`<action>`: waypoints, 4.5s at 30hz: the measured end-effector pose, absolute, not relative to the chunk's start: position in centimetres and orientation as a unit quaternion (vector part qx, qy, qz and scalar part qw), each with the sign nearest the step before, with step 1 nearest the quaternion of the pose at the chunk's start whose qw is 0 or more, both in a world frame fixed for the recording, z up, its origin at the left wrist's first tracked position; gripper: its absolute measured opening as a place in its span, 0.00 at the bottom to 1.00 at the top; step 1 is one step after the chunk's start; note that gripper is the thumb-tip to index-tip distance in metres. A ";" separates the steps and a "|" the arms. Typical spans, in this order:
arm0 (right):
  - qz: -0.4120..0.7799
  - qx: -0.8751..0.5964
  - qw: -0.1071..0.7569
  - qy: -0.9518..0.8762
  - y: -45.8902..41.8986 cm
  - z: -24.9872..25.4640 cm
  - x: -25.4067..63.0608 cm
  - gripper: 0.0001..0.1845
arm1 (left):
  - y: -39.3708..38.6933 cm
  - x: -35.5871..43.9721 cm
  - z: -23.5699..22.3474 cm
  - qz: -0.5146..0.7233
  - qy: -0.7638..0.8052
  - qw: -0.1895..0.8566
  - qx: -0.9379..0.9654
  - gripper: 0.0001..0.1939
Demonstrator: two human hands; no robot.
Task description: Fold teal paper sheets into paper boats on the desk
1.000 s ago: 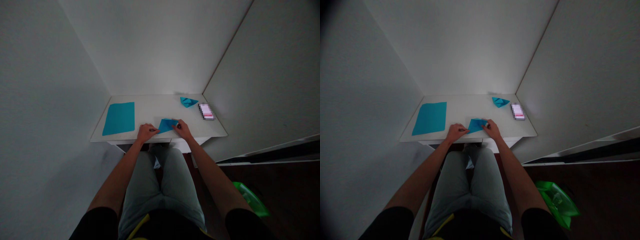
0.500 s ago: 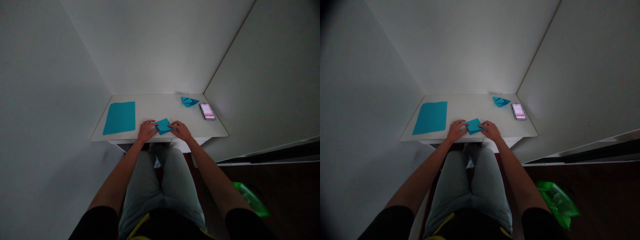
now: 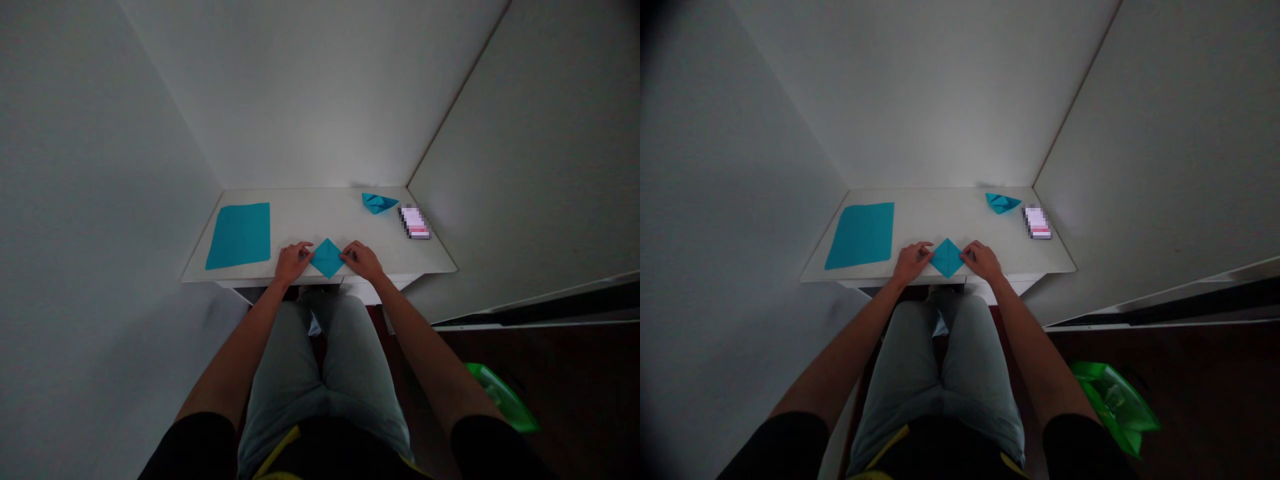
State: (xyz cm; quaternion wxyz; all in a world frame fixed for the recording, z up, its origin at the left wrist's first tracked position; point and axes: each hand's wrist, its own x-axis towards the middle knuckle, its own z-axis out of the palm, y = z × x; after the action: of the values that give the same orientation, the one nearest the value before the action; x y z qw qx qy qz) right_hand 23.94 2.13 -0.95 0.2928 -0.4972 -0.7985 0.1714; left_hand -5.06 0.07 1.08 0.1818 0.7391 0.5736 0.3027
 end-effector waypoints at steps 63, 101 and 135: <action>0.392 -0.466 0.387 -0.693 3.6 -1.9 25.1 0.14 | 2.0 -2.5 -0.3 0.354 0.484 0.411 0.686 0.23; 0.279 -0.473 0.314 -0.774 2.6 -1.4 24.5 0.37 | -0.1 1.8 0.5 0.293 0.499 0.280 0.766 0.41; 0.423 -0.467 0.443 -0.637 3.5 -1.6 24.9 0.23 | 1.1 1.0 -0.6 0.451 0.480 0.435 0.614 0.17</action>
State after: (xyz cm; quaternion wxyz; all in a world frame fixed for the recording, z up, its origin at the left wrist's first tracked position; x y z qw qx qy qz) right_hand 24.90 3.46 -1.55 0.4432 -0.4670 -0.6374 0.4233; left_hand 0.98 1.06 -0.56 0.4353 0.6138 0.4796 0.4514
